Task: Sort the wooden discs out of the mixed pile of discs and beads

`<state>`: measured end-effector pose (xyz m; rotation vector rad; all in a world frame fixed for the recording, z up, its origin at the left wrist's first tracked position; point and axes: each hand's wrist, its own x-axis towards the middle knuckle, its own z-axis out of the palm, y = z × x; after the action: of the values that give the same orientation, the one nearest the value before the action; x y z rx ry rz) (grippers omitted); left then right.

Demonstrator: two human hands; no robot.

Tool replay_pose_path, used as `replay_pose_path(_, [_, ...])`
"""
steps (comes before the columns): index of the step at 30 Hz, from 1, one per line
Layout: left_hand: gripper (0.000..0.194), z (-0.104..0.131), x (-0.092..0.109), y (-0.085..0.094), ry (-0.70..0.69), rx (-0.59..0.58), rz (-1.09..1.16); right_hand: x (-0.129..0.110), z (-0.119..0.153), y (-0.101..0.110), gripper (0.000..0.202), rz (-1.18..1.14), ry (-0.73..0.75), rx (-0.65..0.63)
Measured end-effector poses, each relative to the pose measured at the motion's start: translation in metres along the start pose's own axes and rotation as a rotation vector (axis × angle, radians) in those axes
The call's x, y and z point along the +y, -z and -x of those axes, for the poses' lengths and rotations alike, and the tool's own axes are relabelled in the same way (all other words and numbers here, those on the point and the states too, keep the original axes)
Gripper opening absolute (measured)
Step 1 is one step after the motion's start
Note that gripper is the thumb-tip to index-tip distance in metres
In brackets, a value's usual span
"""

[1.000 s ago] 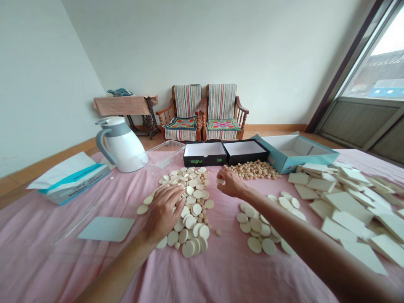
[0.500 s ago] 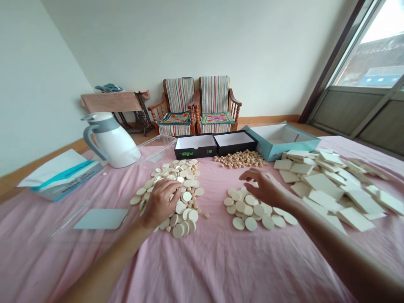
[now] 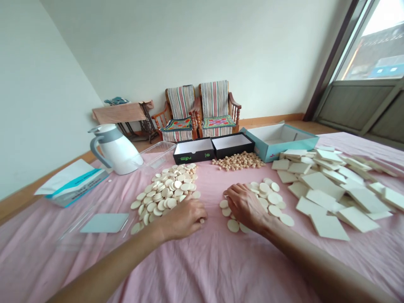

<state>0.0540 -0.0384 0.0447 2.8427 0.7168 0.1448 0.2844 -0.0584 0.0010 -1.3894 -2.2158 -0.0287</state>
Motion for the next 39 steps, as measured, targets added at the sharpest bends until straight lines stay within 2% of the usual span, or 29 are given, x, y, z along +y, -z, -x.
replay_pose_path(5, [0.02, -0.027, -0.018, -0.004, 0.017, 0.004, 0.077, 0.007, -0.003, 0.004, 0.02, -0.026, -0.044, 0.048])
replay_pose_path(9, [0.02, -0.075, -0.05, -0.009, 0.202, 0.148, 0.121, 0.01, -0.003, 0.005, 0.021, -0.033, -0.046, 0.096])
replay_pose_path(14, [0.022, -0.146, -0.09, -0.017, 0.326, 0.298, 0.095, 0.013, -0.005, 0.003, 0.022, 0.007, -0.052, 0.089])
replay_pose_path(16, [0.029, -0.163, -0.099, -0.015, 0.361, 0.36, 0.097, 0.014, -0.006, 0.002, 0.021, 0.022, -0.051, 0.07])
replay_pose_path(18, [0.034, -0.166, -0.103, -0.01, 0.381, 0.395, 0.101, 0.013, -0.006, 0.002, 0.02, 0.026, -0.05, 0.043])
replay_pose_path(20, [0.029, -0.156, -0.102, -0.001, 0.374, 0.383, 0.113, 0.013, -0.006, 0.001, 0.02, 0.018, -0.048, 0.018])
replay_pose_path(22, [0.02, -0.135, -0.097, 0.009, 0.338, 0.318, 0.138, 0.013, -0.005, 0.0, 0.021, 0.007, -0.038, 0.003])
replay_pose_path(24, [0.014, -0.106, -0.086, 0.019, 0.282, 0.222, 0.169, 0.012, -0.004, -0.002, 0.021, 0.0, -0.021, -0.007])
replay_pose_path(26, [0.011, -0.073, -0.071, 0.028, 0.147, 0.067, 0.205, 0.011, -0.002, -0.004, 0.021, -0.007, -0.002, -0.011])
replay_pose_path(28, [0.014, -0.04, -0.053, 0.031, 0.081, 0.067, 0.194, 0.009, -0.001, -0.005, 0.02, -0.013, 0.011, -0.017])
replay_pose_path(31, [0.029, 0.008, -0.028, 0.024, 0.084, 0.186, 0.101, 0.007, -0.001, -0.004, 0.02, -0.016, 0.014, -0.013])
replay_pose_path(33, [0.056, 0.036, -0.015, 0.014, 0.062, 0.135, -0.013, 0.006, -0.001, -0.005, 0.02, -0.011, 0.016, -0.009])
replay_pose_path(35, [0.069, 0.055, -0.009, 0.003, 0.017, 0.074, -0.126, 0.006, -0.001, -0.006, 0.019, -0.003, 0.021, -0.008])
replay_pose_path(37, [0.057, 0.066, -0.008, -0.007, -0.001, 0.048, -0.221, 0.007, -0.002, -0.007, 0.018, 0.007, 0.022, -0.004])
replay_pose_path(39, [0.038, 0.069, -0.011, -0.013, -0.001, 0.079, -0.274, 0.008, -0.001, -0.007, 0.018, 0.015, 0.022, 0.01])
